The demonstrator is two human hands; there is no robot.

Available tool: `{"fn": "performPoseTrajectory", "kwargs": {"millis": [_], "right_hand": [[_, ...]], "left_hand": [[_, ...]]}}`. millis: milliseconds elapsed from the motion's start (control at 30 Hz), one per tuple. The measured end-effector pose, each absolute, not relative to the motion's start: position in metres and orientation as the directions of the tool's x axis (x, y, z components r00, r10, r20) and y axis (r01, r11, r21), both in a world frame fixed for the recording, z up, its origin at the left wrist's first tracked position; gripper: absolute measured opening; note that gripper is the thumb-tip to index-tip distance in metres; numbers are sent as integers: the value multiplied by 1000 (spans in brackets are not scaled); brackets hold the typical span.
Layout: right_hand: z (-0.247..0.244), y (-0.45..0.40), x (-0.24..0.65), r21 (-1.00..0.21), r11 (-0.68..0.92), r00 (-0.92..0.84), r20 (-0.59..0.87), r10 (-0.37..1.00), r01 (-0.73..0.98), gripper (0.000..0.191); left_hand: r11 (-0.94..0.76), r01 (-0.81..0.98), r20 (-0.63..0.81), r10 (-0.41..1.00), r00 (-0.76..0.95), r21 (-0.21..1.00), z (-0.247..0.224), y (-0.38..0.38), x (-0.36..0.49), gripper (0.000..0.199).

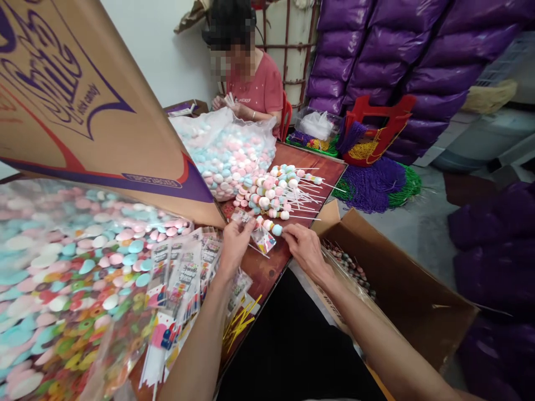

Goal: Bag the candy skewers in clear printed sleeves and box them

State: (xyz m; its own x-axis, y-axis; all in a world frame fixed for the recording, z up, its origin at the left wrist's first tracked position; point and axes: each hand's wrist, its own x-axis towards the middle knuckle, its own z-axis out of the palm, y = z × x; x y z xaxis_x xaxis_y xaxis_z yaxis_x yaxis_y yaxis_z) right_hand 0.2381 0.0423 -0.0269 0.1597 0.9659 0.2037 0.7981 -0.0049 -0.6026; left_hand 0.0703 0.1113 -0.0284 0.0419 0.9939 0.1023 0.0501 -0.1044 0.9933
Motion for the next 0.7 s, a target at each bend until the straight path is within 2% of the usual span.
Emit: {"fn": "performPoseTrajectory", "kwargs": {"millis": [67, 133, 200, 267, 333, 433, 567, 700], "right_hand": [[-25, 32, 239, -654, -3, 212, 241, 947, 757, 24], [-26, 22, 238, -776, 16, 280, 247, 928, 630, 22], [-28, 13, 236, -918, 50, 326, 190, 926, 393, 21], [-30, 3, 231, -992, 52, 333, 89, 939, 118, 23], [-29, -7, 222, -994, 15, 282, -16, 959, -106, 27], [-20, -18, 203, -945, -83, 139, -133, 981, -317, 32], [-5, -21, 179, -894, -173, 59, -216, 975, -414, 33], [-2, -15, 171, -887, -116, 136, -196, 971, -447, 28]], "left_hand": [[-89, -90, 89, 996, -9, 992, -16, 98, 63, 31], [-67, -174, 54, 996, -77, 982, -6, 82, 58, 32], [-52, -260, 11, 988, -156, 964, -1, 67, 55, 31], [-64, -346, -21, 972, -236, 936, -3, 54, 57, 30], [-86, -375, -39, 948, -315, 923, -8, 44, 61, 29], [-106, -304, -34, 907, -420, 947, -17, 34, 70, 32], [-118, -219, 2, 884, -467, 968, -23, 25, 79, 35], [-69, -184, -9, 921, -389, 981, -25, 12, 76, 35]]}}
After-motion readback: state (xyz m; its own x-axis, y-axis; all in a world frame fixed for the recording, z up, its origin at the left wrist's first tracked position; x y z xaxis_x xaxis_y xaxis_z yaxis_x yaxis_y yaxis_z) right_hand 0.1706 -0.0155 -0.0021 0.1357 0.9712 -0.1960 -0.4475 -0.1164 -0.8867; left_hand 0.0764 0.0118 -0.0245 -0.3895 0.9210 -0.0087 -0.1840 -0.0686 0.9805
